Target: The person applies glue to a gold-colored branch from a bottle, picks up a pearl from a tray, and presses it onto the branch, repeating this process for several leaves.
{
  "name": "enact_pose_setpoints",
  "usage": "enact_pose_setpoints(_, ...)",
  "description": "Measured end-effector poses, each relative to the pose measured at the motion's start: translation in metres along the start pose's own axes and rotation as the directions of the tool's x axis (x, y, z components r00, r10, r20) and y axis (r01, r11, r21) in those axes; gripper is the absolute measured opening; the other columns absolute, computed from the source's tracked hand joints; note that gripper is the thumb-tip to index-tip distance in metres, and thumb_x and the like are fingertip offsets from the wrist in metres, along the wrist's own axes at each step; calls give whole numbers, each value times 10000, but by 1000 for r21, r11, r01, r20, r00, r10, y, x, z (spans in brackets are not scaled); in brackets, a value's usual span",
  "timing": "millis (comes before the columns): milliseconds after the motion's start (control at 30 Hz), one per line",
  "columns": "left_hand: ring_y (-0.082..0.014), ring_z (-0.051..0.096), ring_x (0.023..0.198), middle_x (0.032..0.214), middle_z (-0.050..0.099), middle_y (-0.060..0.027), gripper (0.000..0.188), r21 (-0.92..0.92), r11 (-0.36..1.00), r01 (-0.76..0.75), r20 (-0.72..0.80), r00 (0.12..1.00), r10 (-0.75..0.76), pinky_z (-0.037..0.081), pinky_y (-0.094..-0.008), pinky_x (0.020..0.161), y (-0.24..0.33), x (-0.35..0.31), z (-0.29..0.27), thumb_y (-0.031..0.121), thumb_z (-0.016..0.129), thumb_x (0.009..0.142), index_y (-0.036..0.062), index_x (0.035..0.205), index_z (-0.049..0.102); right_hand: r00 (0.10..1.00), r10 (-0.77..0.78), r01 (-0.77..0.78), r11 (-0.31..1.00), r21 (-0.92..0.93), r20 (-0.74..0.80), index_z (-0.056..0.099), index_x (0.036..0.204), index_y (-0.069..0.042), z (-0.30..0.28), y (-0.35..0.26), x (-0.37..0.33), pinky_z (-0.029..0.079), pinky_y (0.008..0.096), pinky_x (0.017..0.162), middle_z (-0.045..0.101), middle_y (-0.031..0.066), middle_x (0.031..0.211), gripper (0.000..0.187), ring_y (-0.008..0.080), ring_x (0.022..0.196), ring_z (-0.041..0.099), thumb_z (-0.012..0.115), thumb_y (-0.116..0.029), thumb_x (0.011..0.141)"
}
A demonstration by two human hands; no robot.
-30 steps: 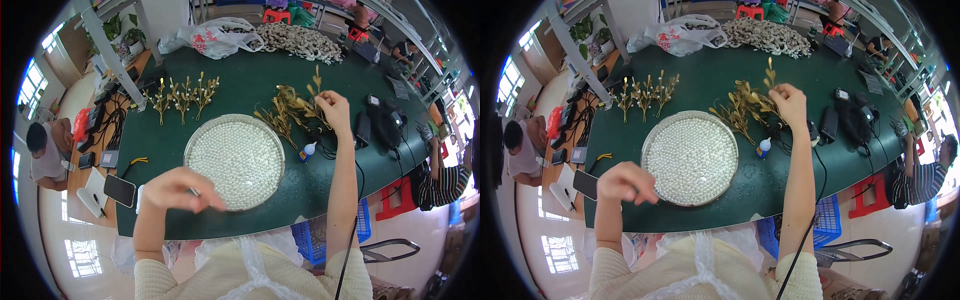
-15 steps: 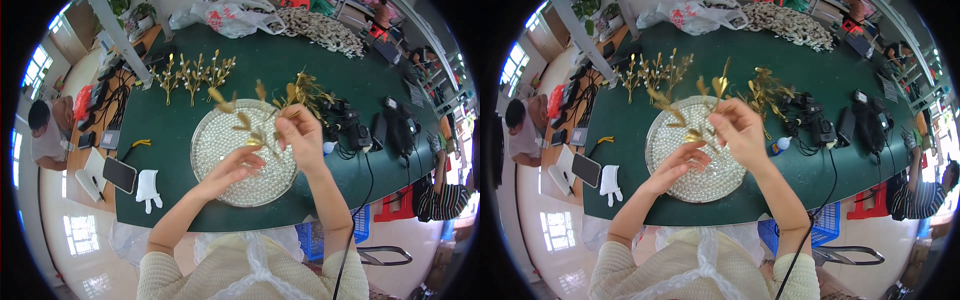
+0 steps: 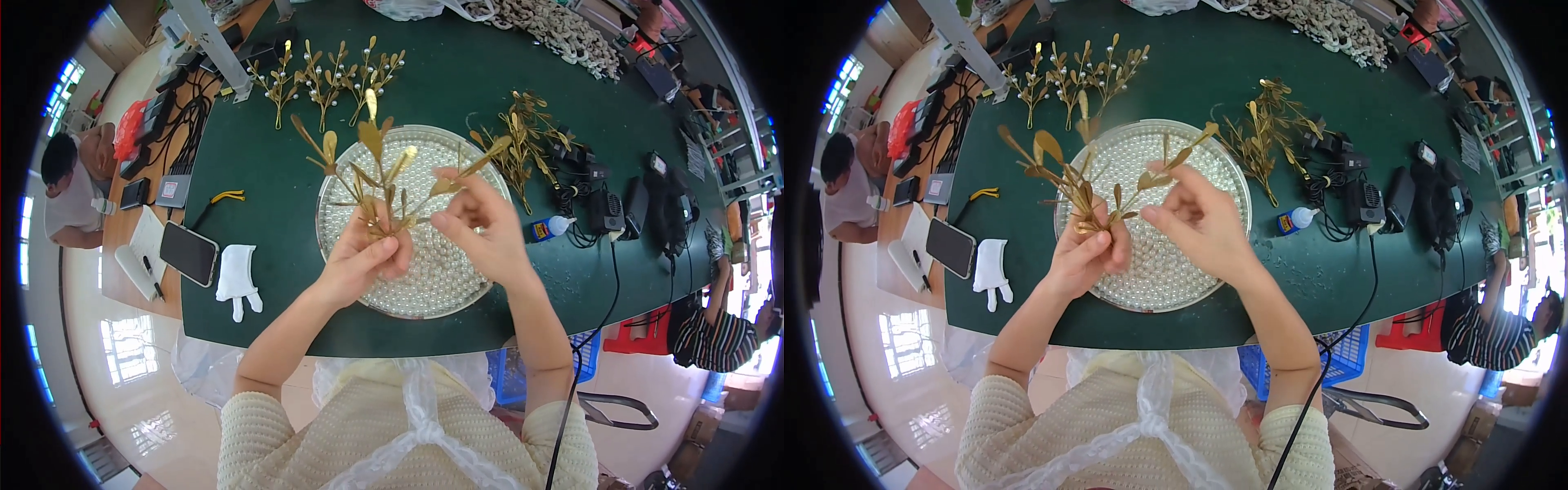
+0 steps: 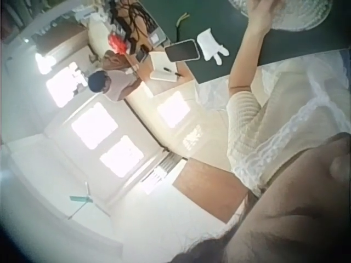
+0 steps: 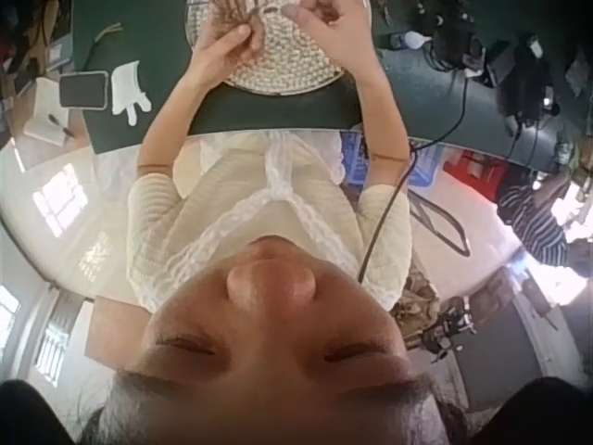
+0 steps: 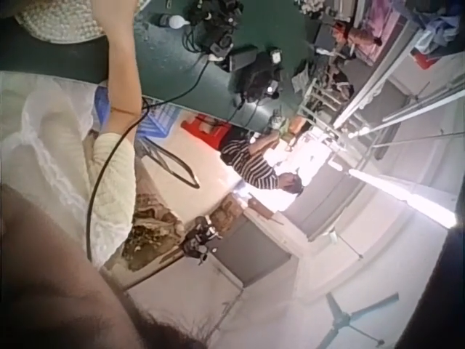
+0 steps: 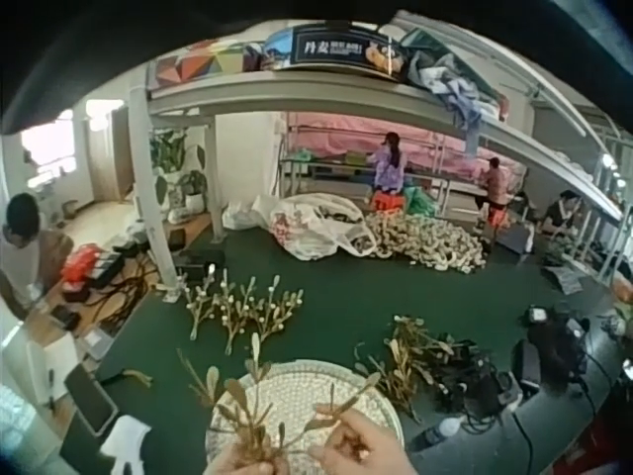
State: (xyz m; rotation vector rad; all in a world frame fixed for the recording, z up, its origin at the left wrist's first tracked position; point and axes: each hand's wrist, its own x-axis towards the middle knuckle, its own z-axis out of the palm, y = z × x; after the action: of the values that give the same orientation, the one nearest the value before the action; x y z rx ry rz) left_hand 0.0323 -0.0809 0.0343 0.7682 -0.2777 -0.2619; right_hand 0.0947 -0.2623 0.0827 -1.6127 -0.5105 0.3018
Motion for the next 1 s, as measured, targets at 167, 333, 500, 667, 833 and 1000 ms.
enact_pose_setpoints(167, -72, 246, 494, 622, 291, 17, 172, 149, 988, -29, -191, 980, 57, 213, -227, 471, 11, 2, 15, 152, 504, 835, 131, 931, 363, 680, -368, 240, 929, -282, -634, 497, 1096, -23, -75, -5, -38, 340, 144, 526, 486, -24, 683, 330, 21, 571, 412, 563, 1, 773)
enact_pose_setpoints(333, -57, 251, 508, 653, 298, 21, 209, 77, 995, -58, -289, 954, 78, 211, -203, 483, 17, -1, 6, 172, 512, 830, 108, 993, 397, 678, -293, 50, 934, -355, -675, 369, 1227, -52, -116, 45, -73, 329, 168, 605, 417, 28, 956, 645, 53, 667, 376, 693, -52, 669)
enact_pose_setpoints(500, -55, 260, 499, 655, 312, 19, 190, 160, 986, -53, -347, 932, 106, 211, -199, 464, 23, -6, 0, 173, 508, 841, 90, 975, 402, 730, -152, -262, 839, -478, -667, 392, 1220, -55, -108, 65, -83, 313, 196, 564, 414, 21, 933, 732, 75, 639, 343, 756, -153, 594)
enact_pose_setpoints(667, -42, 281, 459, 623, 371, 23, 145, 214, 969, -121, -353, 916, 192, 216, -201, 432, 19, -10, -8, 92, 481, 847, 34, 970, 430, 800, -37, -363, 765, -532, -599, 540, 1018, -28, -110, 81, -75, 305, 203, 531, 448, -6, 805, 377, 78, 573, 329, 681, -130, 683)
enact_pose_setpoints(833, -37, 250, 419, 559, 317, 32, 112, 287, 956, -60, -380, 909, 171, 193, -197, 408, 18, -12, -5, 111, 456, 868, 24, 932, 424, 777, -82, -161, 933, -323, -624, 508, 922, 3, -106, 83, -71, 404, 218, 655, 551, 39, 857, 180, 108, 718, 514, 561, -126, 809)
enact_pose_setpoints(1000, -35, 253, 419, 562, 328, 32, 113, 279, 959, -42, -416, 895, 161, 192, -190, 406, 19, -12, -6, 108, 461, 865, 21, 929, 428, 939, -86, 71, 996, -57, -333, 437, 1064, 12, -82, 24, -49, 453, 246, 624, 588, 122, 866, 283, 136, 687, 554, 520, -140, 840)
